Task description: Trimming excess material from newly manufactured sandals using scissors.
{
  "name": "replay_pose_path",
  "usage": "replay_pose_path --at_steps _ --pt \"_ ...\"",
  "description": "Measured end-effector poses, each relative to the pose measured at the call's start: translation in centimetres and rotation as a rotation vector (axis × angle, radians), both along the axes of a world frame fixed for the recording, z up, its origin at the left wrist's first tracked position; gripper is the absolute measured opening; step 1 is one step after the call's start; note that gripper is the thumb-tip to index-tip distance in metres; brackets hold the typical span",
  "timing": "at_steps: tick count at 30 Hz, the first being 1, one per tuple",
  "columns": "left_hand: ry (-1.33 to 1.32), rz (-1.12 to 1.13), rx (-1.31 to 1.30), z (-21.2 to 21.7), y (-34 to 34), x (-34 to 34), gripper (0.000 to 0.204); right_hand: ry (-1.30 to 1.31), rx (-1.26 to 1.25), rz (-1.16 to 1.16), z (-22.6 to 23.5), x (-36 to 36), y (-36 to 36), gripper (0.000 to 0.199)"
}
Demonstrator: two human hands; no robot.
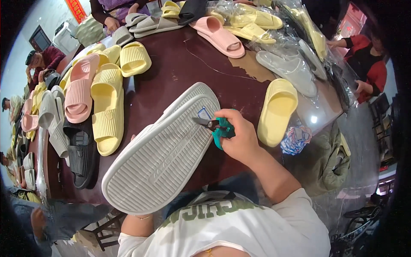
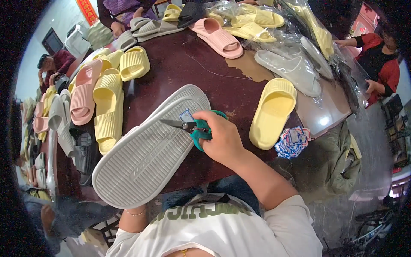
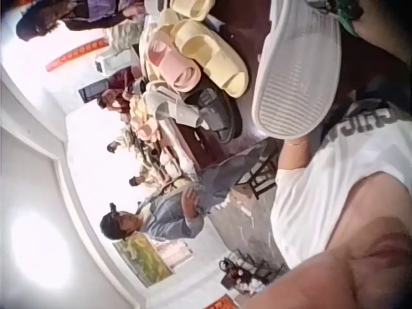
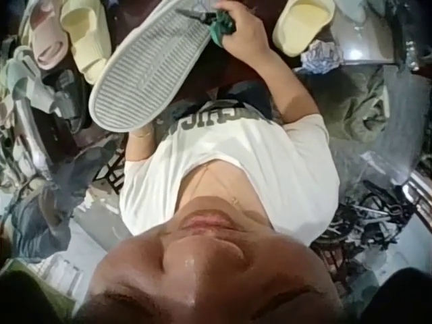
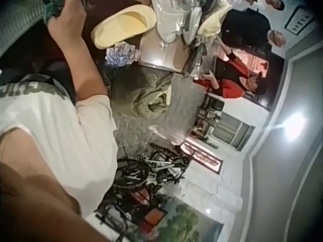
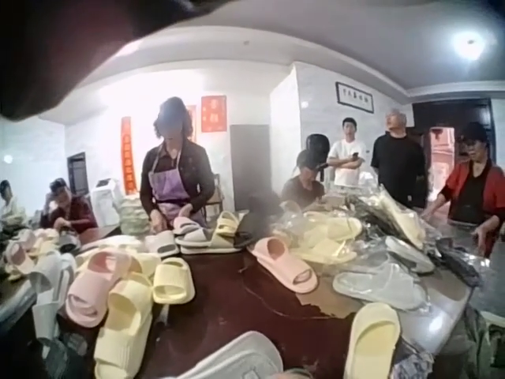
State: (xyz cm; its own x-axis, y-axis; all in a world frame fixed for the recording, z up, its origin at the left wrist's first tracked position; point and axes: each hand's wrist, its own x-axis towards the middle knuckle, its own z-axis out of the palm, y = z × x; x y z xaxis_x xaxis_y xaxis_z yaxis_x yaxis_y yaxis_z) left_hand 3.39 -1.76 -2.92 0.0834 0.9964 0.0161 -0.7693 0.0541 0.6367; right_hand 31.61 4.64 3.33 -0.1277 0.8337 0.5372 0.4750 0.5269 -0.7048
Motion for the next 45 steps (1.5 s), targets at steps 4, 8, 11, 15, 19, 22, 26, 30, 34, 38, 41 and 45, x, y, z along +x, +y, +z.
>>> replay_pose_path --at_steps 4,8,11,15,19,22,26,30,34,38,41,45 --pt "-0.013 -0.020 0.022 -0.2 1.4 1.2 0.058 -0.229 0.200 -0.013 0.7 0.8 0.0 0.047" --pt "-0.079 -0.120 0.128 0.2 6.4 5.1 0.057 -0.374 0.370 -0.062 0.7 0.2 -0.7 0.040" --pt "-0.150 -0.214 0.251 1.5 11.2 9.7 0.057 -0.453 0.362 -0.073 0.5 -0.5 -1.5 0.036" --pt "-0.181 -0.261 0.324 3.0 12.8 11.9 0.056 -0.443 0.335 -0.109 0.7 -0.9 -2.1 0.036" --pt "-0.158 -0.225 0.313 2.7 12.1 10.9 0.056 -0.199 0.123 -0.028 0.5 -0.8 -1.4 0.036" --pt "-0.100 -0.157 0.227 1.1 9.3 8.2 0.055 0.011 -0.244 -0.081 1.4 0.4 -0.3 0.041" --pt "-0.013 -0.065 0.086 -0.7 4.2 4.0 0.055 0.179 -0.293 0.021 0.8 2.3 0.2 0.044" --pt "0.043 0.002 0.029 -1.2 1.9 1.8 0.054 0.263 -0.213 -0.003 1.4 3.7 0.6 0.046" --pt "0.045 -0.020 0.021 -1.4 2.5 2.3 0.054 -0.011 -0.134 -0.378 4.0 8.2 -2.8 0.045" --pt "0.046 -0.049 -0.001 -2.0 2.8 3.9 0.054 -0.470 0.115 -0.806 5.9 12.1 -6.8 0.044" --pt "0.041 -0.066 -0.002 -2.2 3.2 5.0 0.053 -0.600 -0.055 -0.884 6.0 12.8 -8.9 0.040" --pt "-0.023 -0.079 0.087 -1.4 6.3 7.7 0.053 -0.800 -0.184 -0.795 3.3 12.4 -9.7 0.028"
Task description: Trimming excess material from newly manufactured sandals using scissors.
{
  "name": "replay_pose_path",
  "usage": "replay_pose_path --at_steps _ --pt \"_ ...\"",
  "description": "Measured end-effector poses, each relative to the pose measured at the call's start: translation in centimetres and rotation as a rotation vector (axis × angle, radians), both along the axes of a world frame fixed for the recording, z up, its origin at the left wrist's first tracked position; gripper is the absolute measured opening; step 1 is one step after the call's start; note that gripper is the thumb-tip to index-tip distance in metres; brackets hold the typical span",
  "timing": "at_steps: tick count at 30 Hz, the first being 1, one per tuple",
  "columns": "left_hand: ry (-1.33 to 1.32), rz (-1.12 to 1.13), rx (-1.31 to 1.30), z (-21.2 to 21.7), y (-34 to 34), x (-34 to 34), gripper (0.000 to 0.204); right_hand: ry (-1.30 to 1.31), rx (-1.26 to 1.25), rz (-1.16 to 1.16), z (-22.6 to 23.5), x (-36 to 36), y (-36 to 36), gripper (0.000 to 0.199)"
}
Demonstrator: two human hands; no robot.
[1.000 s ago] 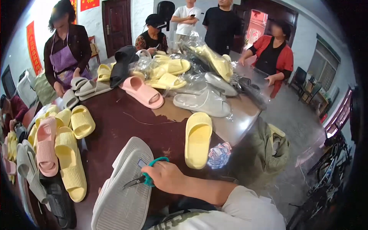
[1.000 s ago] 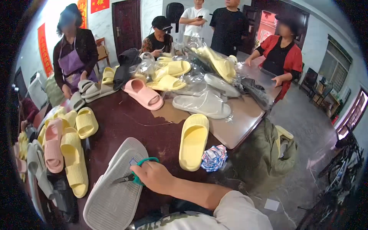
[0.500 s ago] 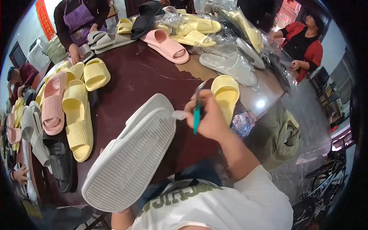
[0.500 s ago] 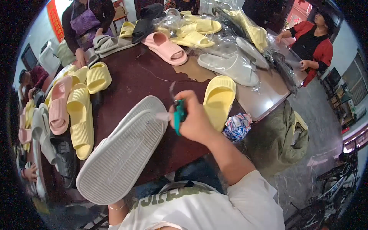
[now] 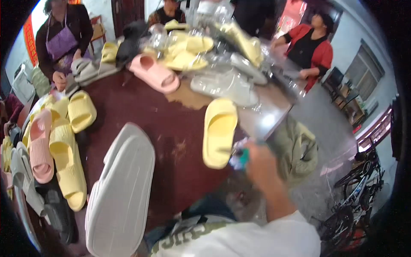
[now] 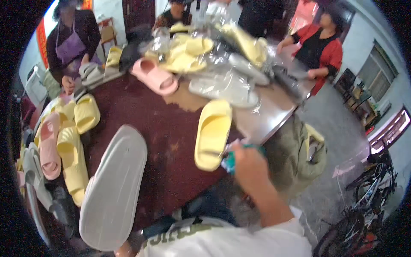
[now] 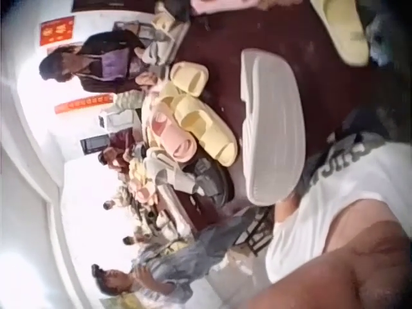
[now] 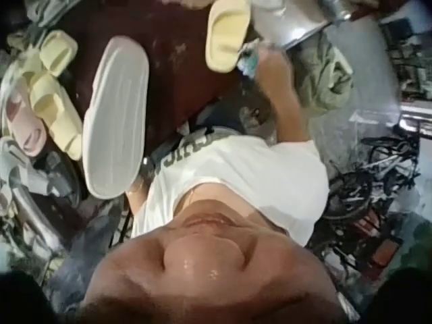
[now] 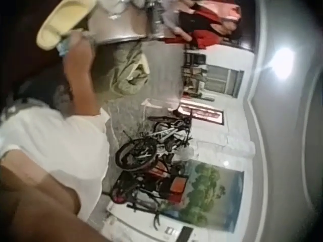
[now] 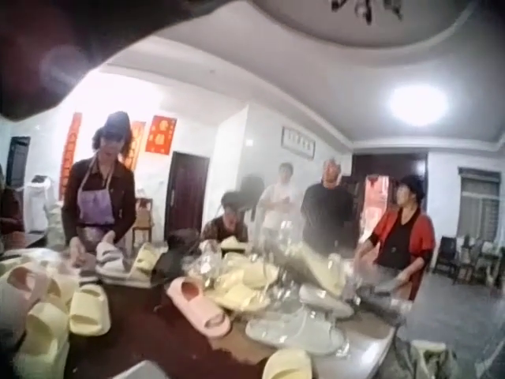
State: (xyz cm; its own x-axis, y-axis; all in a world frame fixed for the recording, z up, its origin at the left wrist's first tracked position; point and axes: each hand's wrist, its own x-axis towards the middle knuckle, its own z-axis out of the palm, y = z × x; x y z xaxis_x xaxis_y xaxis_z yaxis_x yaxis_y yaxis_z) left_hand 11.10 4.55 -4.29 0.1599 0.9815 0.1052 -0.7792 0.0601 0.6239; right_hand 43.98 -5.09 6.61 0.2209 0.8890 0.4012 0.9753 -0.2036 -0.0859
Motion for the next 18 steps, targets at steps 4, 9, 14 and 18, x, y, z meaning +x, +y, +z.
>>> replay_pose_path --at_steps 4,9,14,18 --pt "-0.093 0.027 0.105 1.2 2.8 3.4 0.052 -0.132 0.115 0.165 -1.0 -0.4 0.0 0.023" --pt "-0.089 0.092 0.114 1.4 2.0 1.8 0.052 0.141 -0.052 0.213 0.3 1.2 -0.6 0.036" --pt "-0.030 0.238 0.068 1.1 -0.9 -2.2 0.051 0.735 0.408 0.262 3.6 2.9 3.0 0.035" --pt "0.047 0.358 0.026 1.3 -4.0 -6.0 0.051 1.276 0.461 0.284 3.4 -0.9 6.6 0.036"
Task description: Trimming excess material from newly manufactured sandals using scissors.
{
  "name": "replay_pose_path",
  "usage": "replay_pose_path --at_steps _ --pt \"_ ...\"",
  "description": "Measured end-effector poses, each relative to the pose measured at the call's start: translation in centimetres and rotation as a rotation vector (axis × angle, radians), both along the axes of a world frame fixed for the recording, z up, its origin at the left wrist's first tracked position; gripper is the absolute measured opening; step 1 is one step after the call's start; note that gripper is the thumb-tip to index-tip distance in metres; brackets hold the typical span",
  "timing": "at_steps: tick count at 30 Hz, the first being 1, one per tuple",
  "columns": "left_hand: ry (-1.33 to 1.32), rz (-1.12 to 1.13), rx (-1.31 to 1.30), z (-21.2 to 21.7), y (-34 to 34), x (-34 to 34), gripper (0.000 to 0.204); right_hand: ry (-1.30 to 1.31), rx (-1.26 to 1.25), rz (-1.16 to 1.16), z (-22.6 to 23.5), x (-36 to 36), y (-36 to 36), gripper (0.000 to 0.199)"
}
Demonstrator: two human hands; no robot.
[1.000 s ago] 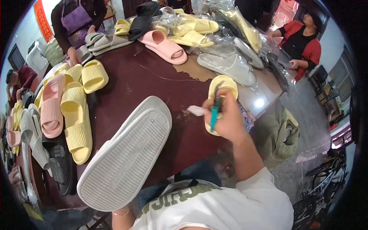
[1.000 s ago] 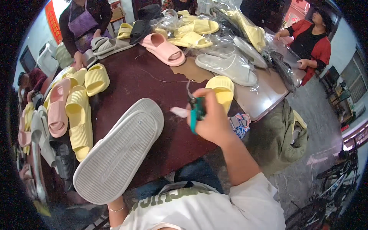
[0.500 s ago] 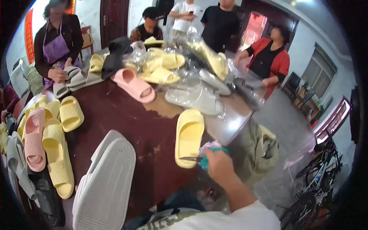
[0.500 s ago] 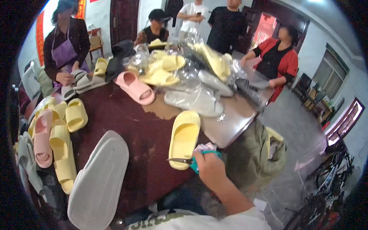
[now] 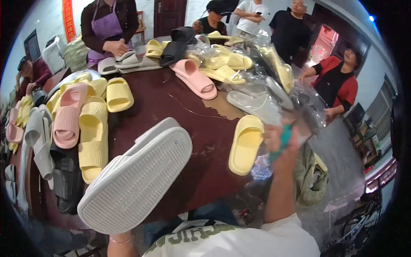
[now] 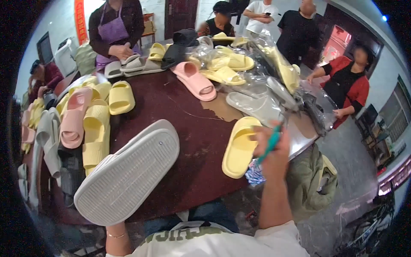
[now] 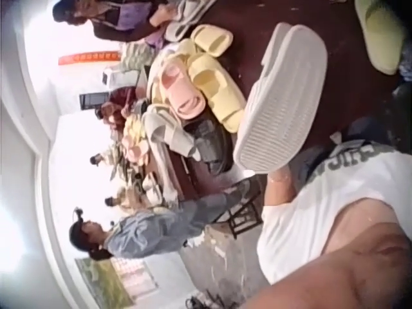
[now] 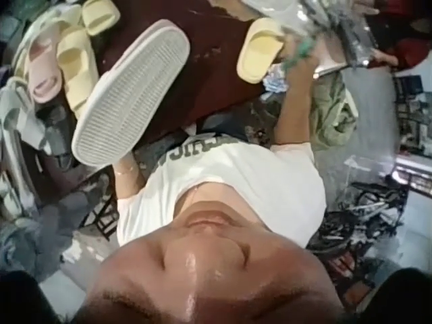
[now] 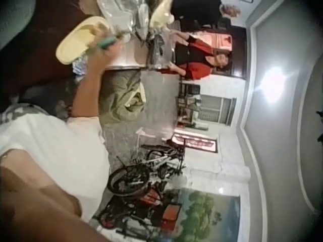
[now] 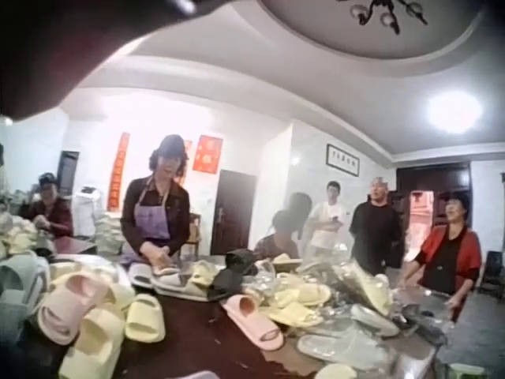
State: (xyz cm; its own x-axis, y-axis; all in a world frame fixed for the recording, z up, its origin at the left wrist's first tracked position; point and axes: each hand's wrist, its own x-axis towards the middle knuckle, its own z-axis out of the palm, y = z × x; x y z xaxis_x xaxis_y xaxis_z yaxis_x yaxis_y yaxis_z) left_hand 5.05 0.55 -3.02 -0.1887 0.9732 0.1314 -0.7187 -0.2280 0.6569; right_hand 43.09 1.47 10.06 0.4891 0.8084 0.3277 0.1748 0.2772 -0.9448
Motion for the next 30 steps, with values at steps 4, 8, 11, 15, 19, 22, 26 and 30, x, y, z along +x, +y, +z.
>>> replay_pose_path --at_steps 4,8,11,15,19,22,26,30 --pt "0.012 -0.023 0.029 0.8 1.3 0.3 0.050 0.270 -0.016 0.399 -5.3 -6.3 3.1 0.034" --pt "0.001 -0.185 0.122 2.6 6.1 4.1 0.050 0.152 -0.276 0.474 -9.9 -10.1 4.9 0.048" --pt "0.009 -0.272 0.145 3.6 7.0 6.1 0.050 0.181 -0.150 0.462 -10.2 -8.9 4.2 0.052" --pt "0.027 -0.292 0.139 3.9 7.2 6.7 0.049 0.254 -0.231 0.416 -6.8 -8.6 2.3 0.055" --pt "0.048 -0.237 0.097 3.8 6.5 5.7 0.049 0.574 -0.185 0.413 -6.9 -7.1 2.5 0.042" --pt "0.081 -0.119 0.011 2.6 4.0 2.6 0.048 0.580 -0.123 0.029 -6.1 -2.8 3.2 0.029" --pt "0.105 0.106 -0.034 4.9 -0.5 -0.1 0.048 0.589 0.177 -0.070 -3.6 -2.2 1.8 0.024" --pt "-0.081 0.013 -0.305 5.3 0.9 1.4 0.041 0.725 0.156 0.052 -5.5 -2.1 1.6 0.022"
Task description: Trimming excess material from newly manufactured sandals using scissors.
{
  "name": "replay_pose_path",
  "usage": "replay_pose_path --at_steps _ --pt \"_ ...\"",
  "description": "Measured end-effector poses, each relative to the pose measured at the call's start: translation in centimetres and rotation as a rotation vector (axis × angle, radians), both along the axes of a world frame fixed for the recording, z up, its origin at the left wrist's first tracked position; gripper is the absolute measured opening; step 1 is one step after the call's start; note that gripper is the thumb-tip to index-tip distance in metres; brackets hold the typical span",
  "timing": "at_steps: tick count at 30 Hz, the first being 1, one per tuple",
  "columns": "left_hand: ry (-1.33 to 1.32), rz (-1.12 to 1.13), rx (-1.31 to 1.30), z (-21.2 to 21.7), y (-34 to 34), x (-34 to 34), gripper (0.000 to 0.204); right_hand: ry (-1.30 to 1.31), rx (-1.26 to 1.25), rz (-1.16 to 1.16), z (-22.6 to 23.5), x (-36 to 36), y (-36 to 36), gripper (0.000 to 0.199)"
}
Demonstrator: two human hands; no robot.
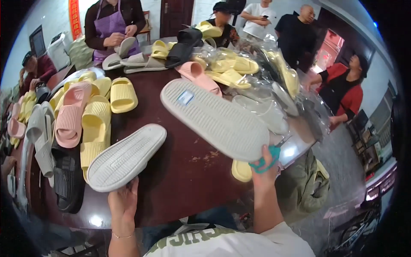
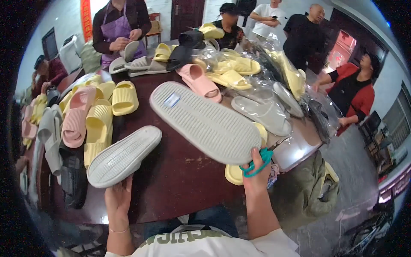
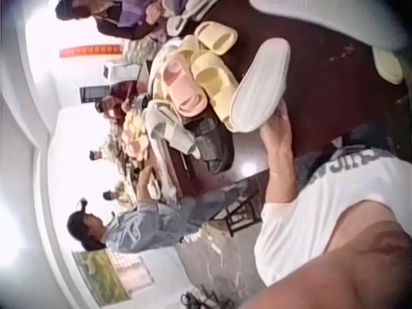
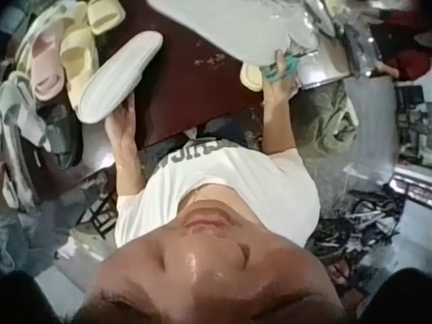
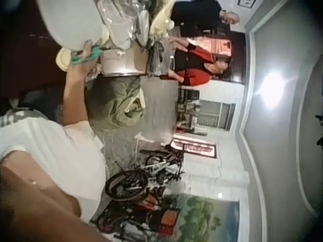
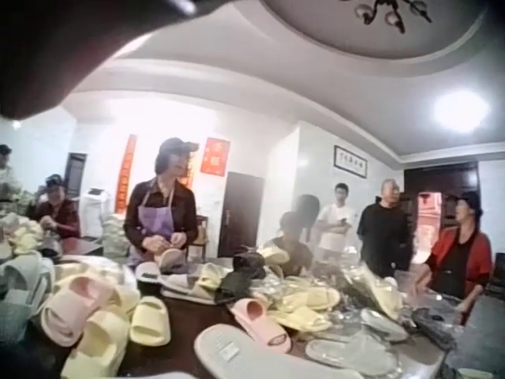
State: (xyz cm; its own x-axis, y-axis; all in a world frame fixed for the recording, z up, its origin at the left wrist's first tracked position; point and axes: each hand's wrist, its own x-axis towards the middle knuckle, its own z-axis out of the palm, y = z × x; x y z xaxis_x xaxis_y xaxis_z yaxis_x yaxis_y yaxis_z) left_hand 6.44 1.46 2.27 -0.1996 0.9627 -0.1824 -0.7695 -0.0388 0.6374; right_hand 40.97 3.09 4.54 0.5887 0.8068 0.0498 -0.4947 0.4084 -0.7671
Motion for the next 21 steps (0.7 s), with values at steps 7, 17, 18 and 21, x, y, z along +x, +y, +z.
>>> replay_pose_path --at_steps 7,17,18,21 --pt "0.220 0.289 0.153 -2.1 -1.1 -4.5 0.041 -0.087 -0.109 0.342 -2.5 -1.6 -0.8 0.022" --pt "1.103 -0.071 0.328 0.3 -4.4 -1.3 0.042 -0.335 -0.017 0.533 -0.5 -3.9 0.0 0.031" --pt "1.119 -0.131 0.299 0.0 -4.1 -1.4 0.042 -0.372 -0.008 0.542 -0.4 -3.9 0.3 0.032" --pt "1.528 0.038 0.461 0.1 -3.4 -2.3 0.042 -0.370 -0.002 0.533 -0.1 -3.4 1.1 0.037"
